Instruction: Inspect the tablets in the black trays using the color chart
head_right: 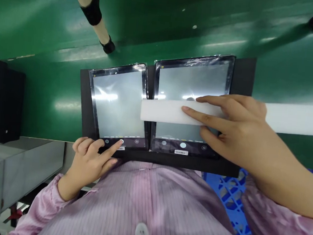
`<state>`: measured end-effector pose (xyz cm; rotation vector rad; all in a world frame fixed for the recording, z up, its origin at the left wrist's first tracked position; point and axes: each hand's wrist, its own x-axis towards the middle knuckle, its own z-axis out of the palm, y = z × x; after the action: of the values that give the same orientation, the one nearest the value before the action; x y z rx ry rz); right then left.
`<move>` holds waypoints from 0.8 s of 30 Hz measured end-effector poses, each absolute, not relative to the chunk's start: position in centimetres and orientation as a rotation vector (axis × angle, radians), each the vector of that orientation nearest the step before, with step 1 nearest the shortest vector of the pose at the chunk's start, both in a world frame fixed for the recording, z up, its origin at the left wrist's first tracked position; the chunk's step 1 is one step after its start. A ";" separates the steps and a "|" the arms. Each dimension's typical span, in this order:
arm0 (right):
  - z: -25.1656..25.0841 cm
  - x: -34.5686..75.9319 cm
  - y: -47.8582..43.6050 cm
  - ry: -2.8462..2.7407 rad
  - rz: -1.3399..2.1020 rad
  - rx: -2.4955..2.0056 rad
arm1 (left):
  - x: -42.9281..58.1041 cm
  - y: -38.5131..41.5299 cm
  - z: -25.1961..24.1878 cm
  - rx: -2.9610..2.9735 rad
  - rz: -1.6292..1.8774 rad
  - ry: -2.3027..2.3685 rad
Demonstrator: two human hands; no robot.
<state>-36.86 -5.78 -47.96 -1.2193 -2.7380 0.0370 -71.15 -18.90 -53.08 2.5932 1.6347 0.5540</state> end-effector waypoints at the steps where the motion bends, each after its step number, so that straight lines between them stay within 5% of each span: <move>1: -48.0 -36.8 -5.7 -2.736 0.037 -1.216 | -71.2 -18.9 -52.9 2.596 0.597 1.634; 24: -45.9 -24.9 -8.6 -2.481 -0.151 -1.437 | -57.8 -12.9 -49.2 2.819 0.413 1.085</move>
<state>-24.86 -8.59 -45.90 -1.4372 -2.4810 -0.1512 -57.75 -12.93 -49.22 2.8190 1.0846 0.4125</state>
